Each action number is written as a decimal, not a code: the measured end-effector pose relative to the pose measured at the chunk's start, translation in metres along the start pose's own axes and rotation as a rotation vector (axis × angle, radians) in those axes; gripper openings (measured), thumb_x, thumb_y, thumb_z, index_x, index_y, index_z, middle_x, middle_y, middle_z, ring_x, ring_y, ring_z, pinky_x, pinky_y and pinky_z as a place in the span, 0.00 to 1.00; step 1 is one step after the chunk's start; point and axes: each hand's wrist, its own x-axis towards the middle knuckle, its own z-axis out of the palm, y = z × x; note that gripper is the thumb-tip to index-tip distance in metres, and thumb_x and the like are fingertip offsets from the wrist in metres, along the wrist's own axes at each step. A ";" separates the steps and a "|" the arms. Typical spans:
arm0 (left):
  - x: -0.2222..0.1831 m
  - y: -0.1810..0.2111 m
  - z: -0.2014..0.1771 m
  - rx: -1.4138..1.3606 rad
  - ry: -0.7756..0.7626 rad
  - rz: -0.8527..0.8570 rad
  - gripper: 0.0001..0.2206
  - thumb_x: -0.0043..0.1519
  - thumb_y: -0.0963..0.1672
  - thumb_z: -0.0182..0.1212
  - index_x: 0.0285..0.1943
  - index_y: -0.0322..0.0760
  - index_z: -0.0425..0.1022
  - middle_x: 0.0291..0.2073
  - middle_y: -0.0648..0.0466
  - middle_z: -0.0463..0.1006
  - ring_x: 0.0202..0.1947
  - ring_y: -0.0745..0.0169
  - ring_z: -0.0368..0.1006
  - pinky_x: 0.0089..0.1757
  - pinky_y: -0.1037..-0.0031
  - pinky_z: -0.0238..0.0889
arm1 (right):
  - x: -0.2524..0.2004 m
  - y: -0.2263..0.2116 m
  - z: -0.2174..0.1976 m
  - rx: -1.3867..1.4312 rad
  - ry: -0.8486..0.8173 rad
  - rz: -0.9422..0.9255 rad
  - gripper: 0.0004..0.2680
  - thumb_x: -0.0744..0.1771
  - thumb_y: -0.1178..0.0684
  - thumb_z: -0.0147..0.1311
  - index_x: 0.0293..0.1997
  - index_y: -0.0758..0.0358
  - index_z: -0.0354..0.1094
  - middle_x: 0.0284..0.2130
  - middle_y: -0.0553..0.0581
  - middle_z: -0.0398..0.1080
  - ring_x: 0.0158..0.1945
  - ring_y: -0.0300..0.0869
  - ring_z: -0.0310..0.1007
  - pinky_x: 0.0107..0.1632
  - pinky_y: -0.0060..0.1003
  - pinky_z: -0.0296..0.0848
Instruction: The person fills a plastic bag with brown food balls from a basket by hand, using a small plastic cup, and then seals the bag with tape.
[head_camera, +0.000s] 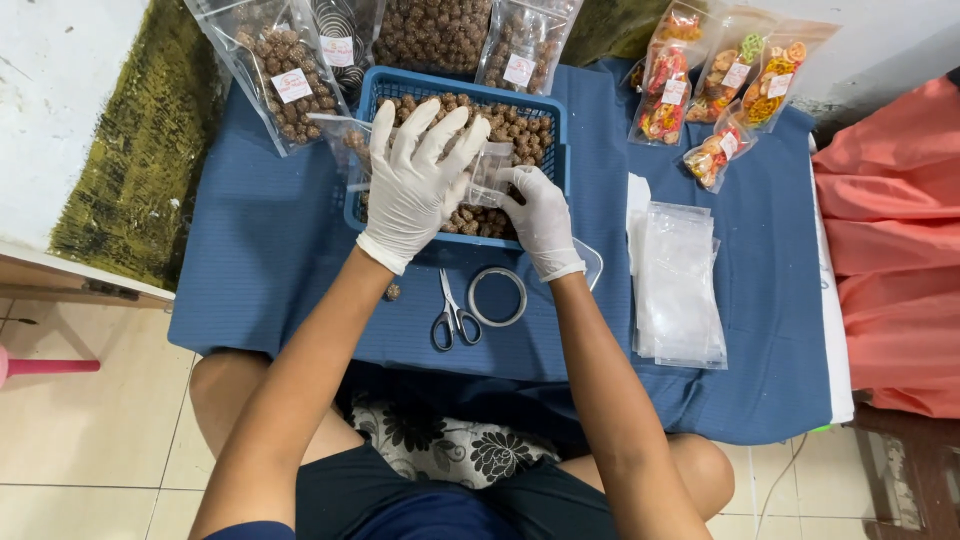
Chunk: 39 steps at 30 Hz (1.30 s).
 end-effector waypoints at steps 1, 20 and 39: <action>-0.007 -0.003 0.017 -0.001 0.001 0.002 0.34 0.74 0.45 0.81 0.90 0.52 0.73 0.81 0.52 0.78 0.80 0.43 0.70 0.78 0.32 0.48 | 0.000 0.006 0.006 -0.001 0.002 0.001 0.14 0.71 0.58 0.73 0.63 0.50 0.82 0.54 0.51 0.82 0.58 0.48 0.85 0.56 0.45 0.81; -0.040 -0.021 0.059 -0.119 0.028 -0.095 0.47 0.57 0.46 0.91 0.89 0.42 0.70 0.69 0.42 0.84 0.75 0.44 0.77 0.79 0.42 0.57 | 0.007 -0.031 -0.018 0.487 0.233 0.272 0.11 0.68 0.57 0.79 0.56 0.53 0.89 0.44 0.50 0.85 0.43 0.37 0.85 0.49 0.36 0.86; -0.059 -0.014 0.079 -0.235 0.067 -0.199 0.47 0.65 0.42 0.82 0.95 0.39 0.58 0.67 0.38 0.83 0.72 0.41 0.79 0.76 0.51 0.66 | 0.010 -0.013 -0.030 0.127 0.037 0.220 0.12 0.65 0.51 0.84 0.53 0.49 0.91 0.36 0.50 0.83 0.34 0.36 0.77 0.39 0.39 0.79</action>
